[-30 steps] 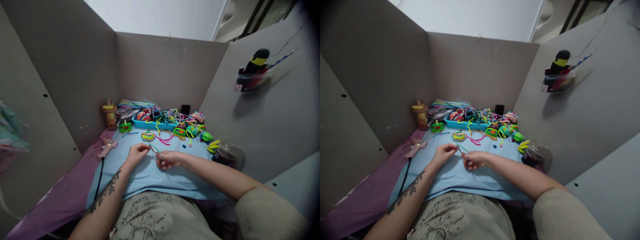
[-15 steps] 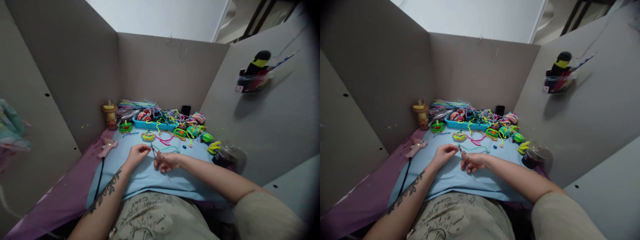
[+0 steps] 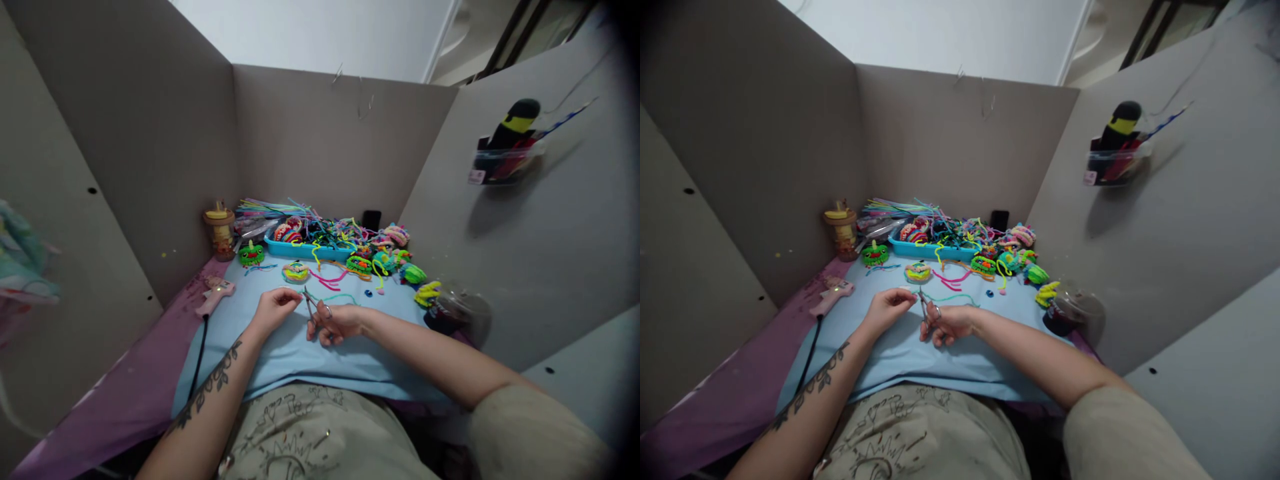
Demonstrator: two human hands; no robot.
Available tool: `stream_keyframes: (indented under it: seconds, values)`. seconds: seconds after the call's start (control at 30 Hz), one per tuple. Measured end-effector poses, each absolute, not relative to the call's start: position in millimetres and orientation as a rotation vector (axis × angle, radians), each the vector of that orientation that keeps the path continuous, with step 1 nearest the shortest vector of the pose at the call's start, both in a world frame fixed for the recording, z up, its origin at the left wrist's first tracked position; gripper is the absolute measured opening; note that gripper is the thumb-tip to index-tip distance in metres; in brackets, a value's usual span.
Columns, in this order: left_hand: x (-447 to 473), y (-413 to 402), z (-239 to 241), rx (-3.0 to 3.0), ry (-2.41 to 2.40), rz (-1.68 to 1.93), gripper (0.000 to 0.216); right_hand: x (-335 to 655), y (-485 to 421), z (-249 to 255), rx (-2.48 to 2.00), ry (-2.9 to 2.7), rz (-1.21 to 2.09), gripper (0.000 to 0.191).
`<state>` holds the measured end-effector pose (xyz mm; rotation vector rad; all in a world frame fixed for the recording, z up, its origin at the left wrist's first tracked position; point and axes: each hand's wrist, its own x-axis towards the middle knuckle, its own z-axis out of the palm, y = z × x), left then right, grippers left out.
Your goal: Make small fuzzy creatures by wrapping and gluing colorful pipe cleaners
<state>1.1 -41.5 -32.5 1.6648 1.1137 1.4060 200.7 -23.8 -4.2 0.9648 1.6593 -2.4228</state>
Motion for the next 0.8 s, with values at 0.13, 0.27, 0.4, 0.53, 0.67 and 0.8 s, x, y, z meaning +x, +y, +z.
stream_keyframes:
  seconds: [0.13, 0.27, 0.4, 0.53, 0.67, 0.8]
  values:
    - [0.5, -39.5, -36.1, 1.687, 1.120, 1.398, 0.014, 202.0, -22.5, -5.9, 0.938, 1.655, -2.427, 0.066]
    - [0.2, -37.2, -38.9, 1.691, 1.110, 1.400, 0.014, 201.8, -20.2, -7.8, 0.909, 1.676, -2.398, 0.067]
    - [0.9, -37.8, -36.8, 1.666, 1.094, 1.401, 0.013, 202.6, -18.7, -9.4, 0.884, 1.710, -2.362, 0.069]
    - [1.5, -39.3, -34.2, 1.674, 1.111, 1.398, 0.012, 203.8, -17.7, -10.5, 0.850, 1.709, -2.375, 0.070]
    - [1.5, -39.3, -34.9, 1.703, 1.125, 1.399, 0.012, 202.0, -18.8, -11.8, 0.894, 1.697, -2.399, 0.064]
    - [1.6, -39.3, -34.5, 1.706, 1.139, 1.377, 0.013, 199.3, -21.3, -18.5, 1.055, 1.733, -2.415, 0.067]
